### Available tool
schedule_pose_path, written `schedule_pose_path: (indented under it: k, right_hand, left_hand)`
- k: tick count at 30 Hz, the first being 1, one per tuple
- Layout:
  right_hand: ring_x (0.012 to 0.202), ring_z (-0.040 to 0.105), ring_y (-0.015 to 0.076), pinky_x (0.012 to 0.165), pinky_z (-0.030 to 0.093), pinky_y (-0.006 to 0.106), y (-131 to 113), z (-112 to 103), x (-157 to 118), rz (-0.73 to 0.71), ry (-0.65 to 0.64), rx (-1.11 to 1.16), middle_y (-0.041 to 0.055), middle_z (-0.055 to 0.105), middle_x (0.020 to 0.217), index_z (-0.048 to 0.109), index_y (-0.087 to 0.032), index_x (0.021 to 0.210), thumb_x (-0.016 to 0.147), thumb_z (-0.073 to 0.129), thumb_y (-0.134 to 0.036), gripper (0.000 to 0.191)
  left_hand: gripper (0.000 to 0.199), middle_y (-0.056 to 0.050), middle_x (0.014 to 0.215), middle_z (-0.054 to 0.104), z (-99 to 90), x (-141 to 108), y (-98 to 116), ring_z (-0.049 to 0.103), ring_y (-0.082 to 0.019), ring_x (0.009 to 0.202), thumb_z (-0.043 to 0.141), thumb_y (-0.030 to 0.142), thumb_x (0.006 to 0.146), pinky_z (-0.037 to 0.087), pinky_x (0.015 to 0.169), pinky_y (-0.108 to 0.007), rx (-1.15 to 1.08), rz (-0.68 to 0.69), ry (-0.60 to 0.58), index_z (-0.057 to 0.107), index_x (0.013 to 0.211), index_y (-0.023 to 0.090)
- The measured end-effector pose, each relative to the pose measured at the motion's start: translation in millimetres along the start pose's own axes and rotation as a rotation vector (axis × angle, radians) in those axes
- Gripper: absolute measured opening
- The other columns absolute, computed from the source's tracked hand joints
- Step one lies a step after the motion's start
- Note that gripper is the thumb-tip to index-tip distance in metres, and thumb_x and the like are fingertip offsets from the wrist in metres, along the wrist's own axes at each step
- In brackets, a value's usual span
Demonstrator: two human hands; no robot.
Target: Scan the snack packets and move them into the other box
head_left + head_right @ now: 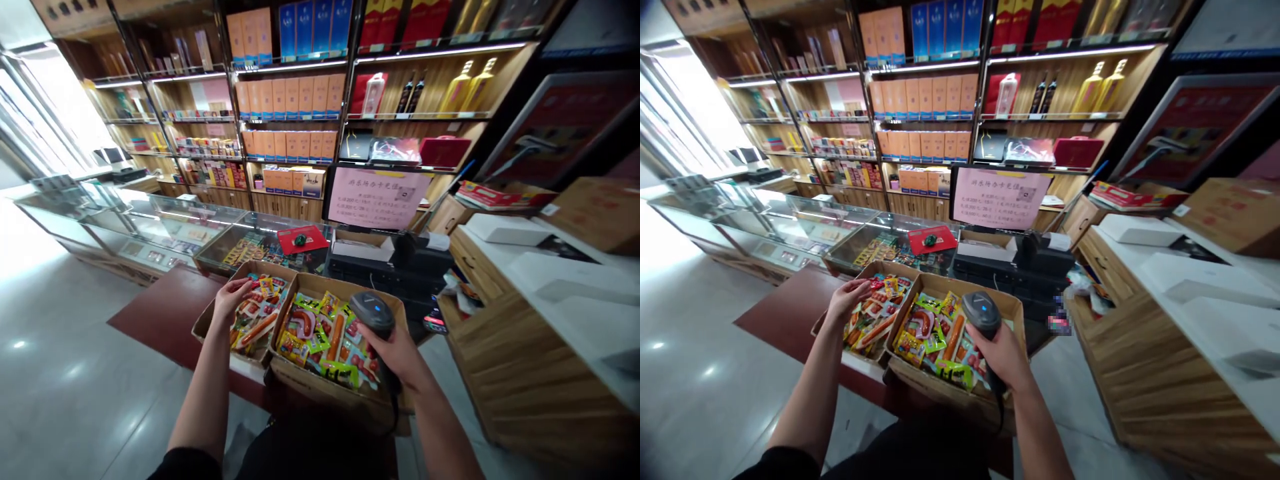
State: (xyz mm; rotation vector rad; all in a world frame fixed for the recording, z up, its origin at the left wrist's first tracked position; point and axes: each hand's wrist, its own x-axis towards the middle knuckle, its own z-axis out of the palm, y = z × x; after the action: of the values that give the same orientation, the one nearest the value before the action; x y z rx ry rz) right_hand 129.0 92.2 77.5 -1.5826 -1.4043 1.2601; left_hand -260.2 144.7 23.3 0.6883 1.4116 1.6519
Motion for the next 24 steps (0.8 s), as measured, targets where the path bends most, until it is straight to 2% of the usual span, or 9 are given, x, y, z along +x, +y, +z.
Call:
schedule_pose_path:
  k: [3,7,10,13,16,19,22,24]
  right_hand:
    - [0.041,0.06,0.0185,0.04,0.048,0.028,2,-1,-2,0.019,0.06,0.03,-0.0003,0.062,0.052,0.058,-0.023,0.079,0.073,0.075,-0.053,0.034]
    - [0.042,0.06,0.0183,0.04,0.048,0.028,11,-6,-4,0.001,0.155,0.027,-0.0011,0.062,0.052,0.06,-0.022,0.081,0.073,0.074,-0.054,0.036]
    - [0.042,0.059,0.0169,0.04,0.046,0.027,21,-10,-8,0.006,0.186,0.026,-0.0012,0.062,0.052,0.059,-0.022,0.078,0.076,0.072,-0.056,0.036]
    - [0.041,0.058,0.0163,0.04,0.045,0.026,26,-12,-14,0.044,0.222,0.059,-0.0017,0.061,0.051,0.058,-0.022,0.078,0.078,0.07,-0.054,0.034]
    - [0.043,0.059,0.0167,0.043,0.047,0.026,27,-12,-19,0.037,0.26,0.065,-0.003,0.06,0.049,0.059,-0.021,0.081,0.08,0.069,-0.05,0.03]
    - [0.044,0.06,0.0167,0.045,0.047,0.026,26,-11,-23,0.029,0.295,0.06,-0.0033,0.062,0.051,0.061,-0.02,0.087,0.08,0.069,-0.047,0.029]
    - [0.045,0.061,0.0164,0.046,0.048,0.025,27,-10,-25,0.012,0.318,0.051,-0.0031,0.063,0.052,0.062,-0.019,0.09,0.081,0.069,-0.046,0.03]
    - [0.045,0.06,0.0161,0.046,0.048,0.025,28,-10,-24,0.01,0.321,0.034,-0.0028,0.062,0.051,0.063,-0.019,0.088,0.082,0.068,-0.047,0.029]
  left_hand:
    - [0.052,-0.008,0.08,0.074,44.1,-3,-15,0.069,-0.017,0.069,0.096,0.041,0.05,0.059,0.069,-0.032,0.095,-0.032,-0.135,0.074,0.086,0.01]
    - [0.041,-0.007,0.08,0.075,109.1,-5,-44,0.07,-0.02,0.07,0.093,0.039,0.055,0.058,0.067,-0.032,0.282,-0.038,-0.361,0.075,0.083,0.015]
    - [0.03,-0.01,0.083,0.076,151.1,-7,-64,0.071,-0.025,0.081,0.09,0.031,0.058,0.055,0.077,-0.034,0.532,0.045,-0.496,0.075,0.081,0.018]
    - [0.024,-0.015,0.09,0.076,182.6,-10,-78,0.068,-0.034,0.104,0.088,0.024,0.056,0.048,0.092,-0.038,0.874,0.181,-0.559,0.075,0.075,0.019]
    - [0.024,-0.025,0.104,0.073,202.6,-13,-89,0.06,-0.044,0.118,0.087,0.026,0.057,0.044,0.097,-0.045,1.175,0.262,-0.572,0.074,0.074,0.016]
    - [0.034,-0.032,0.116,0.068,211.9,-16,-96,0.057,-0.048,0.12,0.087,0.027,0.057,0.043,0.096,-0.049,1.362,0.328,-0.614,0.075,0.085,0.013]
    - [0.038,-0.032,0.122,0.066,213.1,-15,-100,0.056,-0.048,0.122,0.085,0.025,0.058,0.042,0.096,-0.05,1.441,0.366,-0.668,0.074,0.092,0.012]
    - [0.032,-0.028,0.116,0.07,211.2,-12,-100,0.059,-0.045,0.118,0.083,0.023,0.06,0.042,0.096,-0.05,1.401,0.346,-0.674,0.073,0.089,0.015]
